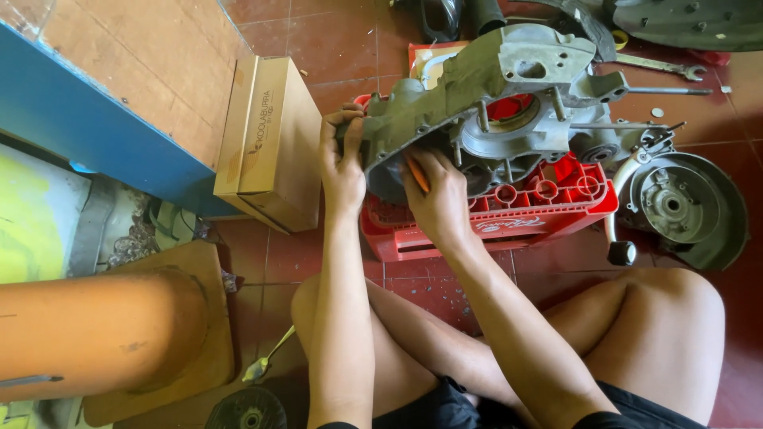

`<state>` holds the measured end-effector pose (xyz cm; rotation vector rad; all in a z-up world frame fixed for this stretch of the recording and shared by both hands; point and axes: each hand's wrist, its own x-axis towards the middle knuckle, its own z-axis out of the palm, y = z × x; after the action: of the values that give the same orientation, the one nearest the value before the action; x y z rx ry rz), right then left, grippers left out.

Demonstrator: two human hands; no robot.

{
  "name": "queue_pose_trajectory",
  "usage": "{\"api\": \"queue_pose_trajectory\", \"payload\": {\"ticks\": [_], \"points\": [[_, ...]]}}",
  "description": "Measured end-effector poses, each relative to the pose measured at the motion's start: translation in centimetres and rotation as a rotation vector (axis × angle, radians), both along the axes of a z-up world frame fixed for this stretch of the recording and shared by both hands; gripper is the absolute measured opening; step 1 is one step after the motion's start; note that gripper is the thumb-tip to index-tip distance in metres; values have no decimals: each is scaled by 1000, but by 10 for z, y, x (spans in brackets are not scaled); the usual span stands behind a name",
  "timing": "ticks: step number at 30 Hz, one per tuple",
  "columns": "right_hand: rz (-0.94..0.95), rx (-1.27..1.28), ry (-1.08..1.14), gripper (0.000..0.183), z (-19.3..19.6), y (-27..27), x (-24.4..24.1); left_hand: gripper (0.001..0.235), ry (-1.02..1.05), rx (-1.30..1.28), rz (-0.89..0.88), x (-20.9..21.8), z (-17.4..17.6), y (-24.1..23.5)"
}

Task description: Cleaning motorcycle engine components like the cylinder head and crankcase using a brush.

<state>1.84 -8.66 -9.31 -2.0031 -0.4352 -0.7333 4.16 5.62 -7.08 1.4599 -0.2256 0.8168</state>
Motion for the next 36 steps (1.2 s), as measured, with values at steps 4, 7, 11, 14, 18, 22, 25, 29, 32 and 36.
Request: {"api": "queue_pose_trajectory", "payload": {"ticks": [4, 7, 11, 14, 18, 22, 25, 29, 32, 36], "points": [[33, 184, 119, 20, 6, -17, -16, 12, 11, 16, 30, 0, -3, 1], [-27, 271, 6, 29, 7, 0, -11, 13, 15, 21, 23, 2, -5, 3], [-19, 331, 116, 19, 0, 11, 5, 12, -12, 42, 0, 6, -1, 4], [3, 227, 202, 20, 6, -1, -1, 11, -22, 31, -11, 1, -2, 4], [-38, 29, 125, 22, 19, -8, -5, 13, -13, 44, -19, 3, -4, 6], [-19, -22, 39, 21, -20, 13, 20, 13, -23, 57, -22, 1, -3, 6], [-70, -54, 176, 23, 5, 1, 10, 13, -19, 67, -4, 4, -6, 7], [-78, -31, 89, 25, 2, 1, 11, 12, -15, 72, -4, 5, -8, 7], [-81, -71, 86, 24, -2, 2, 14, 12, -21, 60, -8, 6, -11, 9], [-52, -42, 115, 24, 1, 2, 10, 12, -22, 97, -10, 4, -3, 8]]}}
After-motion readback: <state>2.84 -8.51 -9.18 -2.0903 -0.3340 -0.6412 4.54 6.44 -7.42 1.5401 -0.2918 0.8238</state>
